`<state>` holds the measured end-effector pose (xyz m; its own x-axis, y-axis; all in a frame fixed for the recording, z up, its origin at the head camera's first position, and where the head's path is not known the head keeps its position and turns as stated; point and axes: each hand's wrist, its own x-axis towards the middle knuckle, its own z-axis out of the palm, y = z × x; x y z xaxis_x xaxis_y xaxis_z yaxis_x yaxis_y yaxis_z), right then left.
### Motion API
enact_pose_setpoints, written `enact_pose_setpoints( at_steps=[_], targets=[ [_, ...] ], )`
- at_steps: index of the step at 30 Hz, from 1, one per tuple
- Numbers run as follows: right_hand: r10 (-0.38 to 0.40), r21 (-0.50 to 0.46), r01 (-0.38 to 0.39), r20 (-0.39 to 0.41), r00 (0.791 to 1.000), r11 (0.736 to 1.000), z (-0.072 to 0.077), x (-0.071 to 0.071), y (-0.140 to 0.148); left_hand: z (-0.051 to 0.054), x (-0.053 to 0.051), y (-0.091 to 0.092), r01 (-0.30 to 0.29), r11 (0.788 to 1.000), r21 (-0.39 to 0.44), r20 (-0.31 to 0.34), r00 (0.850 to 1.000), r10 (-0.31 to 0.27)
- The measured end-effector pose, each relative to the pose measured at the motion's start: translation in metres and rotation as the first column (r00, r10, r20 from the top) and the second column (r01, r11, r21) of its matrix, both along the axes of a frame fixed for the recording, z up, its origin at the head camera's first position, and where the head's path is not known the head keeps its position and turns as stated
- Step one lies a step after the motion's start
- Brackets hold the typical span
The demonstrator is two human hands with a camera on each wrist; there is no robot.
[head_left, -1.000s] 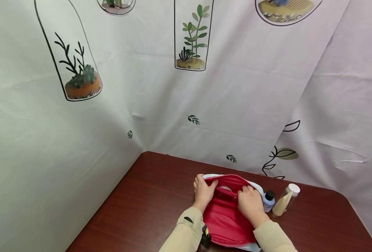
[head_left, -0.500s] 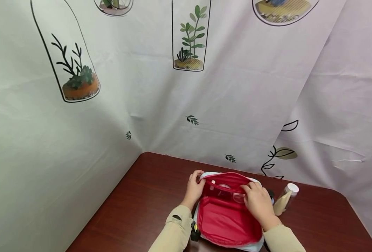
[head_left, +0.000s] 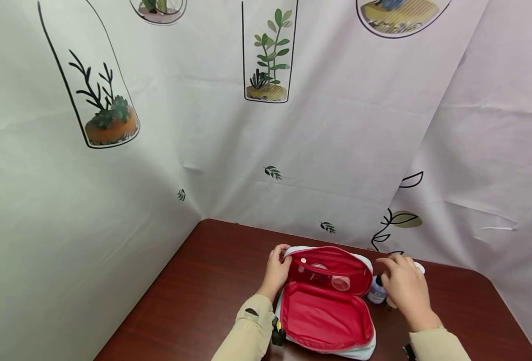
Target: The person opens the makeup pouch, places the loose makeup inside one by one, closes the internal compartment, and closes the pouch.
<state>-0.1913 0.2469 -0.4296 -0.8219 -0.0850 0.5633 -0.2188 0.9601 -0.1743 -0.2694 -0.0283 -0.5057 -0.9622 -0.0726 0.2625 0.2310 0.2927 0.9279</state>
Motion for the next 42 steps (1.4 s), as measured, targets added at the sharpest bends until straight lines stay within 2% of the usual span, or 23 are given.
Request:
enact_pose_setpoints(
  at_steps=[7, 10, 13, 21, 30, 38, 42],
  targets=[
    [-0.057, -0.029, 0.059, 0.077, 0.995, 0.998, 0.0, 0.007, 0.029, 0.001, 0.002, 0.0, -0.001, 1.0, 0.013, -0.025, 1.0, 0.001],
    [-0.093, -0.025, 0.098, 0.164, 0.982, 0.995, -0.003, 0.009, 0.038, 0.0, 0.002, 0.001, -0.003, 1.0, 0.02, -0.028, 1.0, 0.004],
    [-0.115, -0.02, 0.122, 0.209, 0.971, 0.992, -0.007, 0.011, 0.043, 0.0, 0.002, 0.002, -0.006, 1.0, 0.026, -0.017, 1.0, 0.006],
    [-0.068, 0.019, 0.067, 0.108, 0.992, 0.998, -0.017, 0.012, 0.052, 0.0, 0.002, 0.002, -0.006, 1.0, 0.029, -0.004, 1.0, 0.006],
    [-0.111, 0.045, 0.105, 0.187, 0.976, 0.993, -0.014, 0.016, 0.057, 0.001, 0.003, 0.002, -0.018, 0.999, 0.034, -0.007, 1.0, 0.018],
    [-0.102, 0.052, 0.093, 0.231, 0.967, 0.994, -0.013, 0.019, 0.056, 0.0, 0.003, 0.003, -0.002, 0.999, 0.039, -0.005, 1.0, 0.002],
    [-0.091, 0.051, 0.081, 0.221, 0.971, 0.995, -0.01, 0.019, 0.053, 0.001, 0.002, 0.002, -0.005, 0.999, 0.045, -0.01, 1.0, 0.006]
  ],
)
